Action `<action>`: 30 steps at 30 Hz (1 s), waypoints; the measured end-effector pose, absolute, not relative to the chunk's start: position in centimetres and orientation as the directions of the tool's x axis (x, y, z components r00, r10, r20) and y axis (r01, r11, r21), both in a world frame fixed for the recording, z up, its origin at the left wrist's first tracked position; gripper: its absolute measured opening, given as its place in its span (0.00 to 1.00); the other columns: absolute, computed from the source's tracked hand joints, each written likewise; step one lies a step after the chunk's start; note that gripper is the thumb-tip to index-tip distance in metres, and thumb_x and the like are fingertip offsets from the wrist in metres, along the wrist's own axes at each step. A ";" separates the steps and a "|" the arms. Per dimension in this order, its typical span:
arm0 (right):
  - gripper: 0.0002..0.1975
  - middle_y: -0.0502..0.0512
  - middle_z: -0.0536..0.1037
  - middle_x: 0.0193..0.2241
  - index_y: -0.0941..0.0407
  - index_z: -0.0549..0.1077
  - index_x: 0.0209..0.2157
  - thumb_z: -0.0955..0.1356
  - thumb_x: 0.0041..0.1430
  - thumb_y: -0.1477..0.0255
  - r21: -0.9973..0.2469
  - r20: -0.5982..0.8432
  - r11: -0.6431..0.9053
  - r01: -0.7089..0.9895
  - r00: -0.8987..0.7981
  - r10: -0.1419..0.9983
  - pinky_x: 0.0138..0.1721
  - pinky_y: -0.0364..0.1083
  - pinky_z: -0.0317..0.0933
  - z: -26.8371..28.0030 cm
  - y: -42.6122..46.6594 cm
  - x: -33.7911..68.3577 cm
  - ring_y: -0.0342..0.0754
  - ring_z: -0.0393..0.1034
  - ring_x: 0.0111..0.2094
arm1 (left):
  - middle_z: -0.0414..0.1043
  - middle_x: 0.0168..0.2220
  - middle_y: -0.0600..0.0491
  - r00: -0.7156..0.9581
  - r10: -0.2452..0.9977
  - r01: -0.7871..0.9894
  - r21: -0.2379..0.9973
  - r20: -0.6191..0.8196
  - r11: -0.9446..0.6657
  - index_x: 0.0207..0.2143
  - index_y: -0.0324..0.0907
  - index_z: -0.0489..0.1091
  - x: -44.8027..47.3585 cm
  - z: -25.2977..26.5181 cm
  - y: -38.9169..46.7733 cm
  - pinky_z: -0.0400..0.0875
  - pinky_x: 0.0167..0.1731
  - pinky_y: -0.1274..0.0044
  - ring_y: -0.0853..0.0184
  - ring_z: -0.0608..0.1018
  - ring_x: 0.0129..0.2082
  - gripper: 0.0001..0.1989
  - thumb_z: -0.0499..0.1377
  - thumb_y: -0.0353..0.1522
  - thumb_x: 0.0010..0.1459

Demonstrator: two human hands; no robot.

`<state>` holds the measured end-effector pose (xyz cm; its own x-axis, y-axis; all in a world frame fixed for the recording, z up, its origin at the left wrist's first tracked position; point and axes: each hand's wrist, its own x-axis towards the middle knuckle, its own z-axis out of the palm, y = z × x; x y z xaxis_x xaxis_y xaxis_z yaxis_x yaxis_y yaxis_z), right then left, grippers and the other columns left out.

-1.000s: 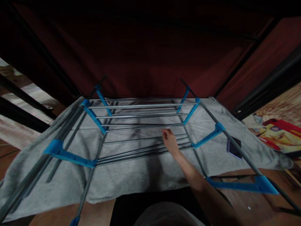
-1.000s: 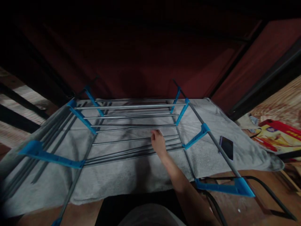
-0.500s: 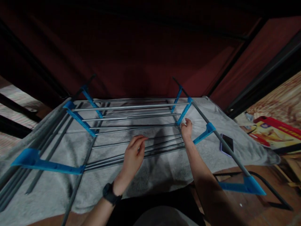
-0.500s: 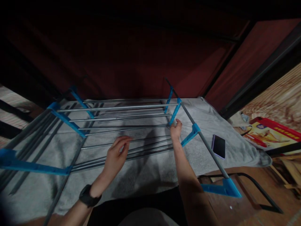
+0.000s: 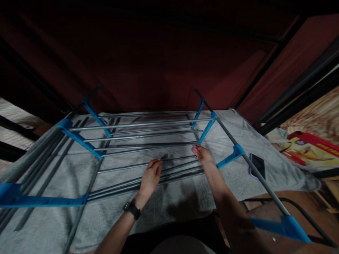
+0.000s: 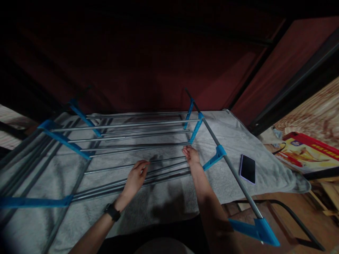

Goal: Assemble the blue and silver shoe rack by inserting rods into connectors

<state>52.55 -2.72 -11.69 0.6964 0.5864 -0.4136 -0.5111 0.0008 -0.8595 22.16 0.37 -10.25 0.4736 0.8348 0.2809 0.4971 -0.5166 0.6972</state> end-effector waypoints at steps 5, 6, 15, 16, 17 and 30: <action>0.09 0.50 0.77 0.26 0.55 0.67 0.28 0.65 0.48 0.84 -0.760 -0.472 0.060 -0.647 0.613 0.633 0.35 0.41 0.74 -11.0 -2.2 52.6 0.40 0.74 0.27 | 0.75 0.47 0.47 0.494 0.818 0.493 0.681 0.294 -0.542 0.46 0.44 0.75 23.7 -9.0 0.5 0.74 0.54 0.66 0.61 0.78 0.49 0.15 0.51 0.26 0.64; 0.09 0.50 0.76 0.26 0.55 0.66 0.27 0.65 0.49 0.84 -0.743 -0.481 0.064 -0.666 0.598 0.641 0.35 0.41 0.74 -10.9 -2.1 52.7 0.40 0.74 0.27 | 0.75 0.47 0.47 0.499 0.814 0.491 0.677 0.298 -0.549 0.46 0.44 0.75 24.1 -8.8 0.8 0.74 0.54 0.67 0.61 0.77 0.49 0.15 0.51 0.26 0.64; 0.07 0.49 0.74 0.23 0.53 0.66 0.25 0.65 0.51 0.79 -0.672 -0.508 0.084 -0.736 0.541 0.670 0.34 0.45 0.75 -10.7 -1.8 52.7 0.43 0.73 0.26 | 0.74 0.49 0.47 0.607 0.730 0.491 0.574 0.315 -0.655 0.48 0.42 0.75 30.1 -7.2 3.7 0.72 0.56 0.68 0.61 0.76 0.51 0.17 0.51 0.25 0.64; 0.07 0.50 0.75 0.24 0.53 0.66 0.25 0.65 0.52 0.79 -0.677 -0.500 0.087 -0.731 0.543 0.675 0.35 0.45 0.75 -10.6 -1.8 52.7 0.43 0.73 0.27 | 0.74 0.50 0.46 0.621 0.716 0.490 0.556 0.318 -0.671 0.49 0.42 0.75 31.0 -7.0 4.0 0.71 0.56 0.69 0.61 0.76 0.51 0.17 0.51 0.25 0.64; 0.07 0.50 0.75 0.25 0.53 0.66 0.25 0.65 0.51 0.79 -0.684 -0.490 0.089 -0.724 0.545 0.680 0.36 0.46 0.75 -10.5 -1.8 52.7 0.43 0.74 0.28 | 0.74 0.50 0.46 0.641 0.699 0.484 0.538 0.319 -0.690 0.50 0.41 0.75 31.9 -6.8 4.4 0.71 0.57 0.69 0.61 0.75 0.51 0.18 0.50 0.24 0.64; 0.09 0.46 0.77 0.25 0.54 0.69 0.31 0.66 0.43 0.77 -0.870 -0.310 0.050 -0.491 0.622 0.719 0.29 0.38 0.68 -9.7 -1.4 52.4 0.40 0.72 0.26 | 0.75 0.49 0.43 0.863 0.496 0.399 0.476 0.093 -0.784 0.51 0.39 0.72 45.5 -4.5 6.1 0.71 0.52 0.72 0.61 0.77 0.48 0.16 0.51 0.27 0.65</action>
